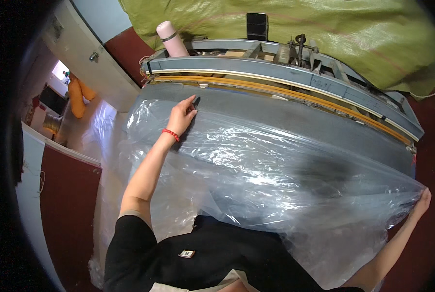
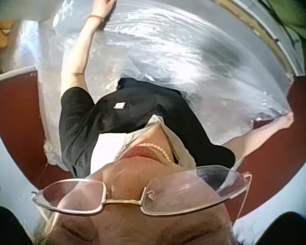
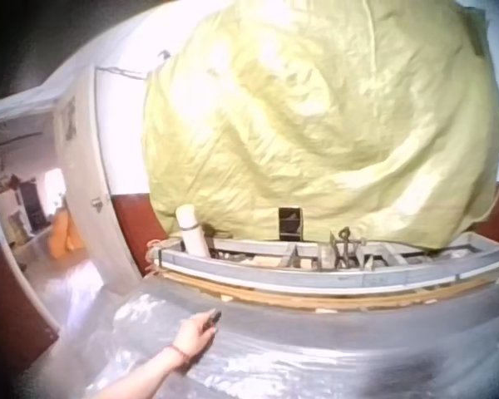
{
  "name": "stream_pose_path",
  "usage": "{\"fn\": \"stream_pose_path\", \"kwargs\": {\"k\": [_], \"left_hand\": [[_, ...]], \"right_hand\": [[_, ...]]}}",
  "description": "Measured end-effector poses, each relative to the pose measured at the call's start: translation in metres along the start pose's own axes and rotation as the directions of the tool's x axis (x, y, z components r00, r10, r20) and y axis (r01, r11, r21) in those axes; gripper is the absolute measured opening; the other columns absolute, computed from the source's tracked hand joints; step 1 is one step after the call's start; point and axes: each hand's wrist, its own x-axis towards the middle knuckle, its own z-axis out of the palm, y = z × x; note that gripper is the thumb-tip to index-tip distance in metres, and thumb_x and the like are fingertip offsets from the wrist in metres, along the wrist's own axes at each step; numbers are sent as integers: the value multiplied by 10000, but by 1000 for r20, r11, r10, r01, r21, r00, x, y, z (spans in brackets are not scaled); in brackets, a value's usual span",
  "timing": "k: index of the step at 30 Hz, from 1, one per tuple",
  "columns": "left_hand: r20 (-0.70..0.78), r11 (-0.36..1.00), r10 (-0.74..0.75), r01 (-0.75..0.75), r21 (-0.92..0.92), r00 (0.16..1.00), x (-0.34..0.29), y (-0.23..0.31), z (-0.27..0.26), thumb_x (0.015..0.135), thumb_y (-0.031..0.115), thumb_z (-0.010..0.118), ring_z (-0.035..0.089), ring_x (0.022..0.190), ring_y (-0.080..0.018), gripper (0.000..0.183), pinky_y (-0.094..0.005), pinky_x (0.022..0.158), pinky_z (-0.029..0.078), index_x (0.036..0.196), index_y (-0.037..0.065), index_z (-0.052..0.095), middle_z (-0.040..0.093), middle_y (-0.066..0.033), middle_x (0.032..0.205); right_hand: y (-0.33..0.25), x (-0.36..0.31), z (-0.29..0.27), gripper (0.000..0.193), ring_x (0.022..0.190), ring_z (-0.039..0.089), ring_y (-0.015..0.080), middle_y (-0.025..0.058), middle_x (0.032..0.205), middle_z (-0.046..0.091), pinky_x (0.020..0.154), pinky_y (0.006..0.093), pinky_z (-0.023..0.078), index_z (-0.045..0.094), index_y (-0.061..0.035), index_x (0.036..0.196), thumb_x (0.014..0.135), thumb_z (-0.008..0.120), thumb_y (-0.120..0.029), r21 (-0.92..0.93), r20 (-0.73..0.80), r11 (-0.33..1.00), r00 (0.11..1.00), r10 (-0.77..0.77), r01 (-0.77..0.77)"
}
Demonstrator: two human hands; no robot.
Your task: Manipulating and positioning large plastic sheets on an industrial heat-sealing machine.
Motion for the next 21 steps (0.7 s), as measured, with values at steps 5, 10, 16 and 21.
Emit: {"fn": "stream_pose_path", "kwargs": {"k": [5,10,16,21], "left_hand": [[-50,986,152,-148,79,987,15,-5,7,718,86,635,554,725,-287,81,-336,647,446,733,31,577,570,-111,776],[-285,792,-421,195,-579,861,53,0,-15,868,164,424,462,738,-128,142,-277,694,408,860,51,510,492,-34,804],[-459,876,-460,305,-373,760,66,-160,19,844,204,467,419,578,-94,168,-232,554,378,798,49,513,465,7,653],[-383,743,-532,198,-640,755,103,-155,48,845,173,523,348,534,-46,190,-197,480,295,679,90,480,431,48,602]], "right_hand": [[-34,-8,-27,297,820,517,99,21,898,580,758,233,414,585,-6,994,852,560,-265,-30,-54,999,998,-39,37],[-57,7,55,297,752,565,159,31,878,612,652,267,439,596,-10,1009,837,547,-247,92,-136,974,966,219,-208],[-12,-22,230,203,817,564,292,162,838,585,755,373,424,533,-5,856,838,498,-204,-525,3,793,933,-361,308],[-24,-20,263,250,729,571,224,140,761,600,709,328,437,551,-1,842,826,565,-250,-327,-235,939,953,-190,107]]}}
